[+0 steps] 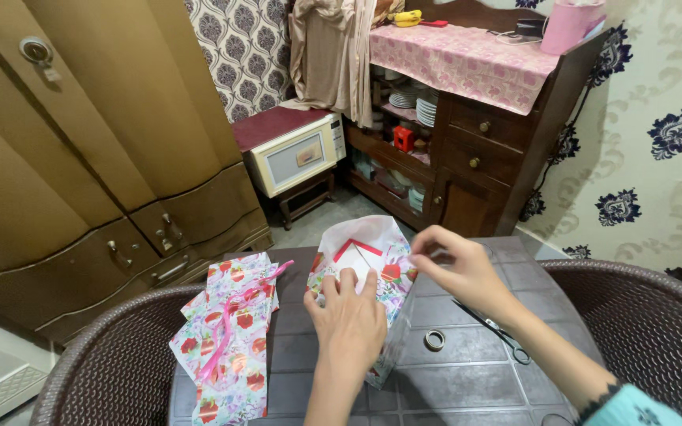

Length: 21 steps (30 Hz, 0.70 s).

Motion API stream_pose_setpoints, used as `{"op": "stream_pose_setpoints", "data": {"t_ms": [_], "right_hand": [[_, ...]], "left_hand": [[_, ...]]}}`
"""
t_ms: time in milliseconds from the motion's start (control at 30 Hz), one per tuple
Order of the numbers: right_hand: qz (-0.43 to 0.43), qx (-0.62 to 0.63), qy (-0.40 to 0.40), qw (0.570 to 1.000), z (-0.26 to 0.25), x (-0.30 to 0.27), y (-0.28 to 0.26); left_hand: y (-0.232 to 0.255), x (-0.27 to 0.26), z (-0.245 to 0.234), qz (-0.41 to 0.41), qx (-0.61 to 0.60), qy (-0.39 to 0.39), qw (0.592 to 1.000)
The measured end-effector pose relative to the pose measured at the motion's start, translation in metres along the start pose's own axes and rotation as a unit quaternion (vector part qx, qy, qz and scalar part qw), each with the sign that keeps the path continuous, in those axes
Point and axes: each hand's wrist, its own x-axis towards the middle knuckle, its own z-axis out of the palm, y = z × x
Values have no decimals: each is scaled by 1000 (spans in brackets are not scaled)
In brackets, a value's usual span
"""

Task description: The person wraps a rectangular box with floral-patterned wrapping paper, folds the edges, and secures them with clear tape. They use scissors to cut the tape and trim excess paper, then fold the top flaps and add a pink ribbon bow.

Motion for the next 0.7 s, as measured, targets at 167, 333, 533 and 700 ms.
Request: {"op": "stream_pose_setpoints", "data": {"t_ms": [167, 333, 533, 700], "right_hand": [[75, 42, 70, 994, -19, -30, 26], [103, 24, 99, 990, -23, -51, 53], [139, 81, 110, 981, -31, -61, 67], [149, 99, 126, 976, -29, -71, 80]], "left_hand": [[-21, 11, -10, 38, -23, -22, 999], [-21, 14, -20, 13, -129, 3, 992], [19, 3, -25, 29, -263, 138, 954], [65, -10, 0, 85, -381, 131, 911]]}}
